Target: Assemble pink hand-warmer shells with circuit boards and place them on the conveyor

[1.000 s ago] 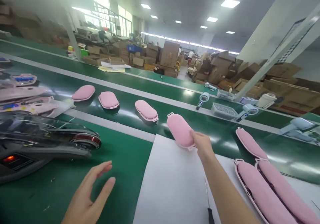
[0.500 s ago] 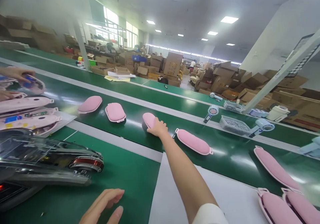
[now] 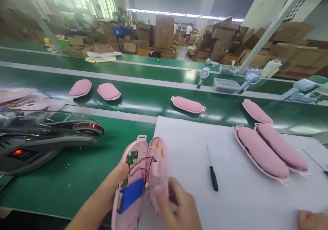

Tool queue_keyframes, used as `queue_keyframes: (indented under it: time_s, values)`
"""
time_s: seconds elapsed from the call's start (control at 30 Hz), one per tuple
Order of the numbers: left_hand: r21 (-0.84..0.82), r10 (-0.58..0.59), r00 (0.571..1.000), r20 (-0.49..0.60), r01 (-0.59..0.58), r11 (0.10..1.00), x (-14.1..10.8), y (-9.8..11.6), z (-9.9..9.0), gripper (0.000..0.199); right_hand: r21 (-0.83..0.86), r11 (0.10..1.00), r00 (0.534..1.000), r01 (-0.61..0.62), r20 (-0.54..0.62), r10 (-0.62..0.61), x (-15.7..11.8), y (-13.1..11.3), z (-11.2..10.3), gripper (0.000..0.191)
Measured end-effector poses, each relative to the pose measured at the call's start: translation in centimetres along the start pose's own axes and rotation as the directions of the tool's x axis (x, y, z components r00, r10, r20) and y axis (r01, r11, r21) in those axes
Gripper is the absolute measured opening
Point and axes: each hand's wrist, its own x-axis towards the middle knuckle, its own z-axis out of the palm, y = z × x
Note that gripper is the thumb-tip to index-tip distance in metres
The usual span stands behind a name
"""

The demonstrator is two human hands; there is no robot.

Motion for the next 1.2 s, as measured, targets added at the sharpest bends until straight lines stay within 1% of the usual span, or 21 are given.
queue_keyframes:
  time_s: [0.03, 0.07, 0.13, 0.17, 0.2, 0.23, 0.33, 0.4, 0.5, 0.57, 0.6, 0.63, 0.7, 0.73, 0.8, 0.87, 0.93, 1.0, 1.07, 1.13, 1.2]
  values:
    - [-0.027, -0.070, 0.998, 0.002, 0.070, 0.997, 0.2, 0.0, 0.1, 0.092, -0.090, 0.996, 0.995, -0.016, -0.097, 0.008, 0.0, 0.6, -0.8, 0.048]
    - [-0.042, -0.139, 0.990, -0.001, 0.139, 0.989, 0.3, 0.1, 0.2, 0.086, -0.207, 0.978, 0.977, -0.001, -0.211, -0.044, 0.0, 1.2, -1.5, 0.046]
    - [-0.057, -0.238, 0.971, -0.021, 0.237, 0.970, 0.7, 0.1, 0.3, 0.076, -0.441, 0.892, 0.890, 0.099, -0.362, -0.278, 0.4, 2.3, -2.5, 0.042]
    - [-0.068, -0.273, 0.961, -0.035, 0.270, 0.960, 0.8, 0.1, 0.4, 0.071, -0.535, 0.827, 0.838, 0.172, -0.361, -0.408, 0.5, 2.6, -2.8, 0.040]
    - [-0.084, -0.302, 0.952, -0.044, 0.298, 0.951, 1.0, 0.2, 0.5, 0.067, -0.604, 0.756, 0.800, 0.252, -0.309, -0.514, 0.7, 2.9, -3.0, 0.037]
    - [-0.101, -0.330, 0.943, -0.045, 0.325, 0.940, 1.0, 0.2, 0.6, 0.062, -0.640, 0.694, 0.780, 0.330, -0.229, -0.582, 0.9, 3.0, -3.2, 0.036]
    - [-0.139, -0.400, 0.916, -0.029, 0.393, 0.909, 1.2, 0.5, 1.0, 0.056, -0.589, 0.613, 0.759, 0.526, 0.000, -0.651, 1.4, 2.8, -4.0, 0.048]
    - [-0.150, -0.415, 0.909, -0.042, 0.405, 0.902, 1.3, 0.6, 1.2, 0.052, -0.527, 0.584, 0.717, 0.617, 0.072, -0.693, 1.8, 2.6, -4.6, 0.050]
    - [-0.190, -0.430, 0.901, -0.054, 0.413, 0.891, 1.4, 0.6, 1.2, 0.052, -0.485, 0.494, 0.620, 0.722, 0.136, -0.773, 2.5, 2.4, -5.2, 0.049]
    - [-0.222, -0.445, 0.894, -0.044, 0.426, 0.877, 1.5, 0.4, 1.0, 0.051, -0.474, 0.462, 0.597, 0.750, 0.184, -0.781, 2.9, 2.2, -5.4, 0.044]
    - [-0.228, -0.449, 0.892, -0.043, 0.429, 0.874, 1.5, 0.4, 1.0, 0.051, -0.475, 0.475, 0.618, 0.741, 0.203, -0.760, 3.0, 1.9, -5.4, 0.038]
    - [-0.226, -0.450, 0.892, -0.043, 0.430, 0.874, 1.6, 0.3, 1.0, 0.050, -0.479, 0.512, 0.662, 0.713, 0.220, -0.716, 3.1, 1.6, -5.4, 0.032]
    - [-0.213, -0.448, 0.893, -0.036, 0.431, 0.877, 1.5, 0.3, 0.9, 0.051, -0.487, 0.626, 0.785, 0.609, 0.253, -0.566, 3.1, 1.0, -5.4, 0.024]
    - [-0.207, -0.444, 0.895, -0.034, 0.428, 0.880, 1.5, 0.3, 0.9, 0.051, -0.488, 0.678, 0.835, 0.549, 0.275, -0.477, 3.0, 0.7, -5.4, 0.023]
    - [-0.210, -0.435, 0.900, -0.031, 0.420, 0.883, 1.4, 0.3, 0.8, 0.052, -0.492, 0.748, 0.893, 0.444, 0.311, -0.326, 2.7, 0.2, -5.5, 0.028]
    - [-0.218, -0.417, 0.909, -0.013, 0.404, 0.888, 1.3, 0.2, 0.7, 0.054, -0.472, 0.804, 0.920, 0.361, 0.319, -0.226, 2.5, -0.3, -5.7, 0.035]
    - [-0.224, -0.407, 0.913, 0.031, 0.403, 0.887, 1.2, 0.1, 0.6, 0.056, -0.379, 0.880, 0.931, 0.287, 0.328, -0.162, 2.6, -1.0, -5.9, 0.031]
    - [-0.222, -0.406, 0.911, 0.077, 0.413, 0.883, 1.1, 0.0, 0.5, 0.057, -0.204, 0.955, 0.917, 0.217, 0.379, -0.127, 3.0, -2.1, -5.9, 0.021]
    - [-0.212, -0.392, 0.914, 0.107, 0.406, 0.889, 1.1, 0.0, 0.6, 0.055, -0.038, 0.987, 0.897, 0.158, 0.422, -0.127, 3.7, -3.2, -5.6, 0.016]
    - [-0.219, -0.343, 0.929, 0.139, 0.367, 0.904, 1.2, -0.1, 0.8, 0.054, 0.028, 0.988, 0.908, 0.151, 0.391, -0.150, 4.6, -4.0, -5.0, 0.015]
    - [-0.243, -0.279, 0.944, 0.173, 0.316, 0.917, 1.2, -0.1, 1.0, 0.055, 0.016, 0.979, 0.938, 0.204, 0.283, -0.200, 5.6, -4.4, -4.3, 0.016]
